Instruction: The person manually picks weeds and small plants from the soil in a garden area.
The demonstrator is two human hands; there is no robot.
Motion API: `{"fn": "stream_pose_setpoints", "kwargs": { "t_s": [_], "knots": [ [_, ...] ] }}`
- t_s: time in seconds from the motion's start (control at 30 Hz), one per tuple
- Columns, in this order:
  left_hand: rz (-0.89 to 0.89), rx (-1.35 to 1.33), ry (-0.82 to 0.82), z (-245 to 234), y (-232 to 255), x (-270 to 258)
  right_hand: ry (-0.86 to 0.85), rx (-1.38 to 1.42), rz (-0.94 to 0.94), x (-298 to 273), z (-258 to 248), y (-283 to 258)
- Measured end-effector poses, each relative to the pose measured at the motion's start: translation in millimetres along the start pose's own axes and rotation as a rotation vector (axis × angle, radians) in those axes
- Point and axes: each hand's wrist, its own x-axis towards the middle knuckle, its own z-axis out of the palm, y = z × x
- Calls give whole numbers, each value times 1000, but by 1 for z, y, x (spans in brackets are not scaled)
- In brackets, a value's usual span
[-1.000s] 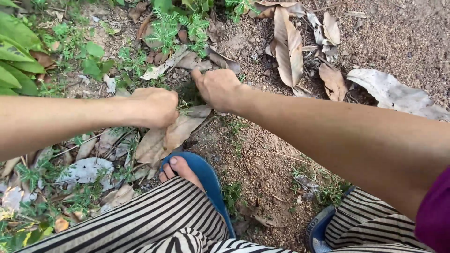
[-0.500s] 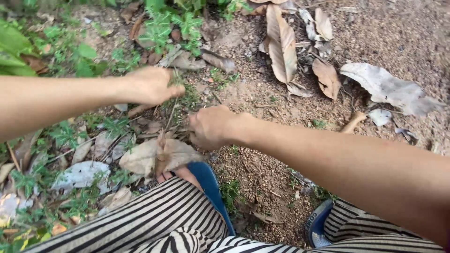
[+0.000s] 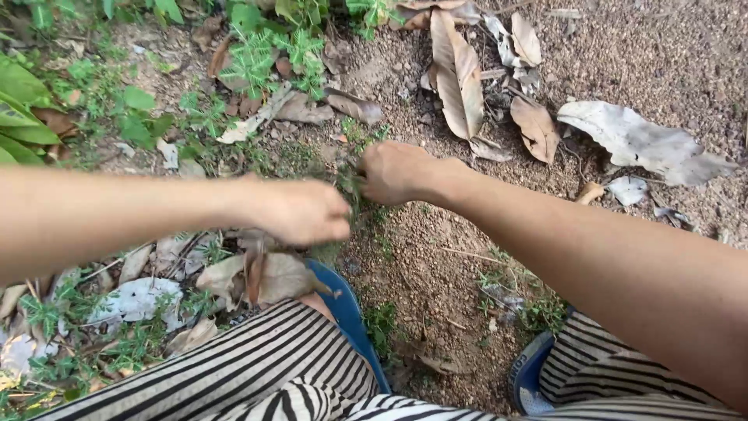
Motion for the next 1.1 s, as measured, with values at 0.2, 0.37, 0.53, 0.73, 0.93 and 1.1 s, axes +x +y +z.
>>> {"fn": "stream_pose_setpoints", "kwargs": {
  "t_s": [0.2,0.37,0.53,0.73,0.93,1.1],
  "knots": [
    [-305,335,109,-24,-18,-21,94,-43,-52,10,6,4],
    [-174,539,265,-26,-63,4,70,-12,-61,7,5,-9],
    [-192,411,165,-28,-43,6,-2,26,-10,3,0,-9],
    [7,67,-52,9,21,-21,99,55,-33,6,2,1],
    [-203,577,371,7,-80,-14,60,21,13,2,-1,-28],
    [-342,628,166,7,-121,-13,82,30,-21,5,6,-28]
  ]
}}
